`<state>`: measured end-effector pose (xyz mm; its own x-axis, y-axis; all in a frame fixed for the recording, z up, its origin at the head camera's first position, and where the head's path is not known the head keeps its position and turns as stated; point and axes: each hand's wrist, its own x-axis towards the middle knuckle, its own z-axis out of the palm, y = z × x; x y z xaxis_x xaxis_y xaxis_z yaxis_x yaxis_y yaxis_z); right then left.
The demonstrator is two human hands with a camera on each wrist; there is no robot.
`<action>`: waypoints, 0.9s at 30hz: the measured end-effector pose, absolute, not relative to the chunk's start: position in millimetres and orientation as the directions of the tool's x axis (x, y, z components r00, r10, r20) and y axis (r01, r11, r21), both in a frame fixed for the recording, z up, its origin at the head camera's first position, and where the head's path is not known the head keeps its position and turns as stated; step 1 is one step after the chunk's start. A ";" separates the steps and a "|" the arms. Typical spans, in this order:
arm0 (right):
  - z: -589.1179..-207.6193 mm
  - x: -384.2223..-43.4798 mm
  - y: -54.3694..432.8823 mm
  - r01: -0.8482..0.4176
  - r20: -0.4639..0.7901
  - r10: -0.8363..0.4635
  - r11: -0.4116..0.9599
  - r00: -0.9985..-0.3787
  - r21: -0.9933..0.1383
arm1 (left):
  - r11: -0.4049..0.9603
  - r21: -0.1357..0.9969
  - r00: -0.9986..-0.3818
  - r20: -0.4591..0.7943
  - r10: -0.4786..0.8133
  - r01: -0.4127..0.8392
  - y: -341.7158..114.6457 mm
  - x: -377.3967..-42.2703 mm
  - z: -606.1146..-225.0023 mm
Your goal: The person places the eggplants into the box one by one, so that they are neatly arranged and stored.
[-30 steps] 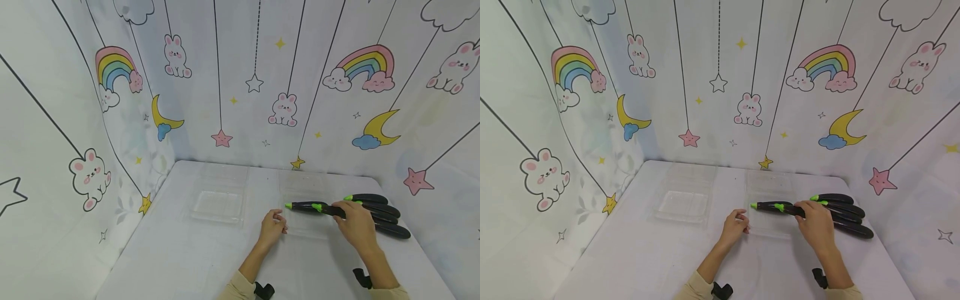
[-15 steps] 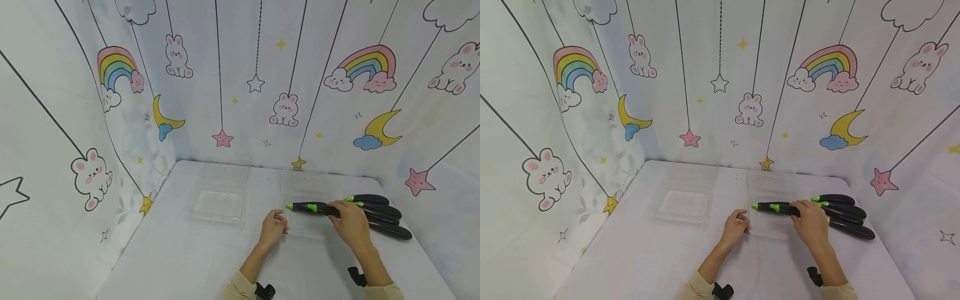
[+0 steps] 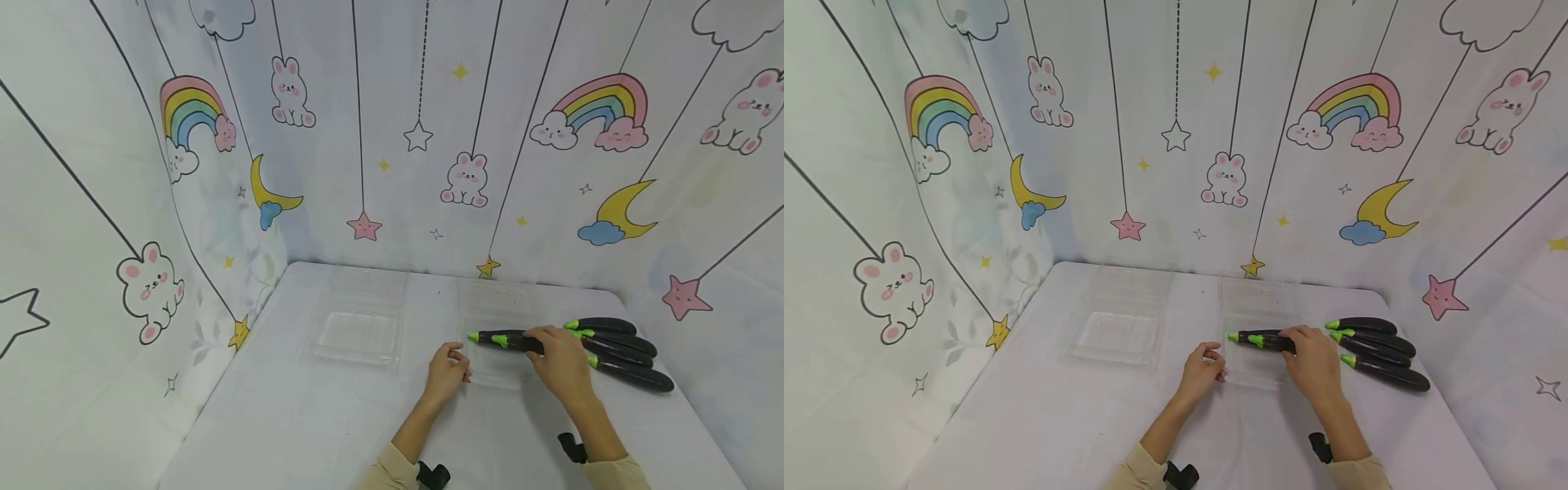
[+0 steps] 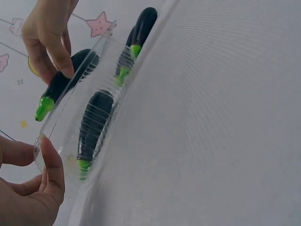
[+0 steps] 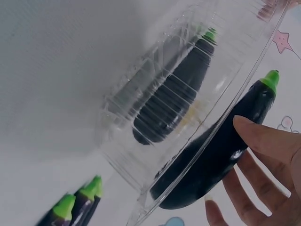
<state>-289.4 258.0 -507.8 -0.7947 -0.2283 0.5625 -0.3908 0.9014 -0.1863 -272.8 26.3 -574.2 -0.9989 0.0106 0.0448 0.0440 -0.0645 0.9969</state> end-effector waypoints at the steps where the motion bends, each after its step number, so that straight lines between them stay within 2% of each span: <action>1: -507.9 -289.5 256.9 -0.389 0.561 -0.228 0.902 -0.796 -0.186 | -0.063 0.997 -0.999 0.048 0.011 0.047 26.2 -272.8 -574.2; 13: -514.8 -294.7 246.9 -0.398 0.550 -0.233 0.895 -0.802 -0.201 | -0.054 0.998 -1.000 0.030 0.011 0.029 25.1 -273.8 -575.2; 27: -523.3 -303.5 238.1 -0.360 0.451 -0.232 0.907 -0.862 -0.220 | -0.040 0.999 -1.000 0.029 0.010 0.028 25.5 -273.9 -574.7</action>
<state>-303.5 238.1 -523.3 -0.8619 -0.2325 0.4507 -0.3596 0.9068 -0.2200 -273.9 25.5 -574.7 -0.9995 0.0103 0.0289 0.0285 -0.0395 0.9988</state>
